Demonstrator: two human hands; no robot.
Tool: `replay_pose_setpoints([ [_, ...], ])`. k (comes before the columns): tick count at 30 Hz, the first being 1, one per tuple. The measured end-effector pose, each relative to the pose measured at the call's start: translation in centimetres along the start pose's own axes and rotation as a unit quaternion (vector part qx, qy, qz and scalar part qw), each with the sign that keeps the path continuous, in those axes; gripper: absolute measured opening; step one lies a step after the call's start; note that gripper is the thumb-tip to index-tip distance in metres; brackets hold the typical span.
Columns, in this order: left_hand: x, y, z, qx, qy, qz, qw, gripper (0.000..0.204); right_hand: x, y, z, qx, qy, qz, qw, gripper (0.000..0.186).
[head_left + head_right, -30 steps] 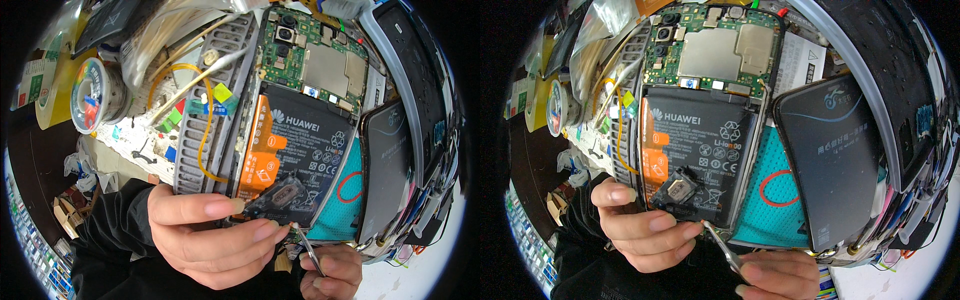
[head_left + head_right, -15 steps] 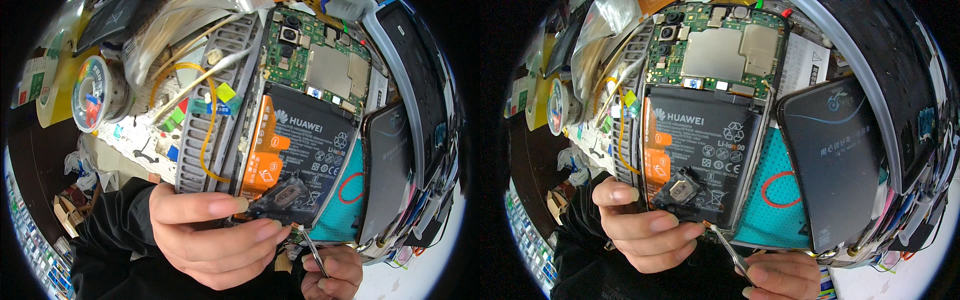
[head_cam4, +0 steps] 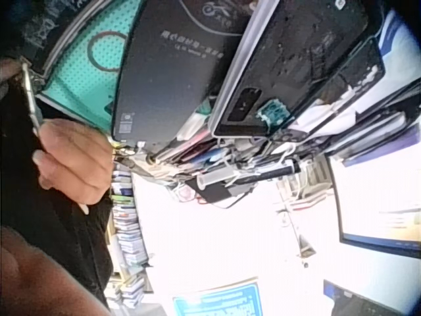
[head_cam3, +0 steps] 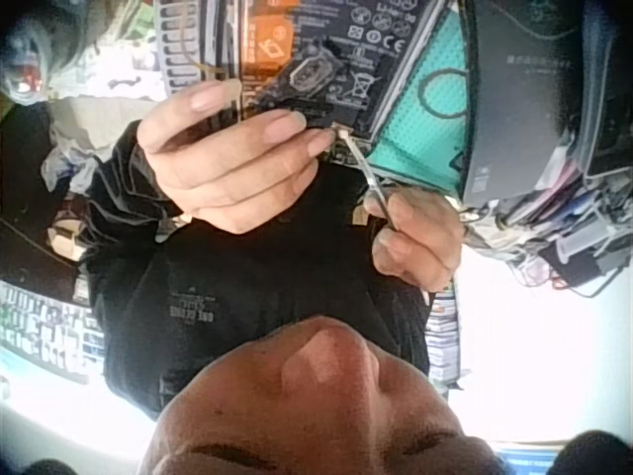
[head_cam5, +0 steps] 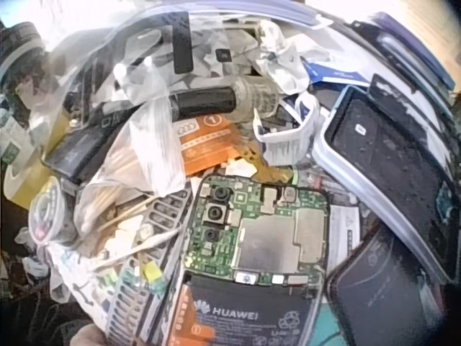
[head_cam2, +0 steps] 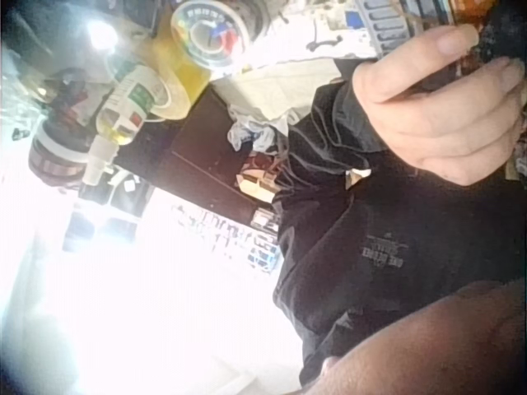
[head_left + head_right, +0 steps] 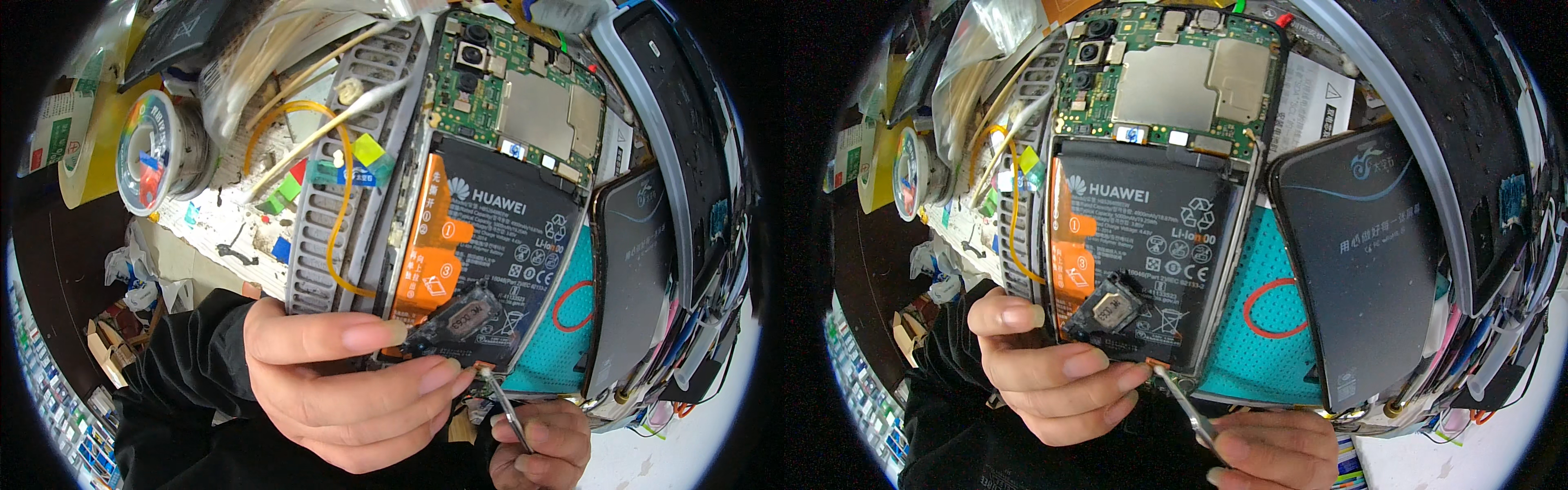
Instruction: The person cleans a small electronic component with a brush, then uses a cotton swab to clean the motherboard of a disassembled Huawei smartphone. They apply a liquid from a bottle to the swab and continue cleaning the board, then connect a cable to the device.
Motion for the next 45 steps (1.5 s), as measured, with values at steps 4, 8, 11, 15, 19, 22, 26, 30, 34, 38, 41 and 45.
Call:
replay_pose_setpoints([
  [4, 0.0, 0.0, 0.0, -0.005, -0.001, -0.015, 1.000, 0.013, -0.3, 0.3, 0.2, -0.002, -0.005, 0.027, 1.000, 0.014],
  [8, 0.1, 0.0, 0.1, -0.009, -0.001, -0.016, 1.000, 0.013, -0.4, -0.1, 0.0, 0.010, -0.003, 0.010, 1.000, 0.014],
  [11, 0.2, 0.0, 0.2, -0.009, -0.003, -0.034, 0.999, 0.010, -0.4, 0.3, 0.1, 0.008, -0.015, 0.021, 1.000, 0.016],
  [15, 0.4, -0.1, 0.2, 0.000, -0.028, -0.072, 0.997, 0.006, -0.9, 0.2, 0.3, 0.003, -0.017, 0.021, 1.000, 0.020],
  [19, 0.3, -0.1, 0.3, -0.002, -0.022, -0.075, 0.997, 0.006, -1.0, -0.6, 0.0, 0.093, 0.009, 0.035, 0.995, 0.018],
  [22, 0.3, -0.1, 0.2, -0.001, -0.030, -0.073, 0.997, 0.006, 0.2, -0.1, -0.5, 0.138, 0.087, 0.086, 0.983, 0.020],
  [26, 0.3, 0.0, 0.2, -0.010, -0.024, -0.058, 0.998, 0.009, 3.0, 1.4, 0.3, 0.087, 0.093, 0.012, 0.992, 0.020],
  [30, 0.0, 0.0, 0.5, -0.028, 0.015, -0.025, 0.999, 0.014, 0.6, 0.4, 0.0, -0.011, 0.312, -0.253, 0.916, 0.022],
  [34, 0.1, 0.0, 0.4, -0.011, -0.016, -0.051, 0.999, 0.008, 1.4, 0.7, -0.2, 0.063, 0.082, 0.004, 0.995, 0.023],
  [38, 0.1, 0.0, 0.3, -0.002, -0.020, -0.064, 0.998, 0.007, -0.6, -0.9, 0.1, 0.069, 0.079, -0.016, 0.994, 0.021],
  [41, 0.1, 0.1, 0.4, -0.001, -0.015, -0.069, 0.997, 0.006, -0.1, 0.1, 0.2, 0.043, 0.110, 0.082, 0.990, 0.019],
  [45, 0.1, 0.1, 0.4, -0.007, -0.011, -0.073, 0.997, 0.006, 0.9, 0.0, 0.2, 0.055, 0.096, 0.061, 0.992, 0.018],
])
Point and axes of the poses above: each hand's wrist, its own x-axis towards the middle knuckle, its own y-axis out of the palm, z = x × y, the point moved 7 cm from there along x, towards the middle knuckle, and after that the axes turned 4 degrees about -x, right-handed, at the moved point
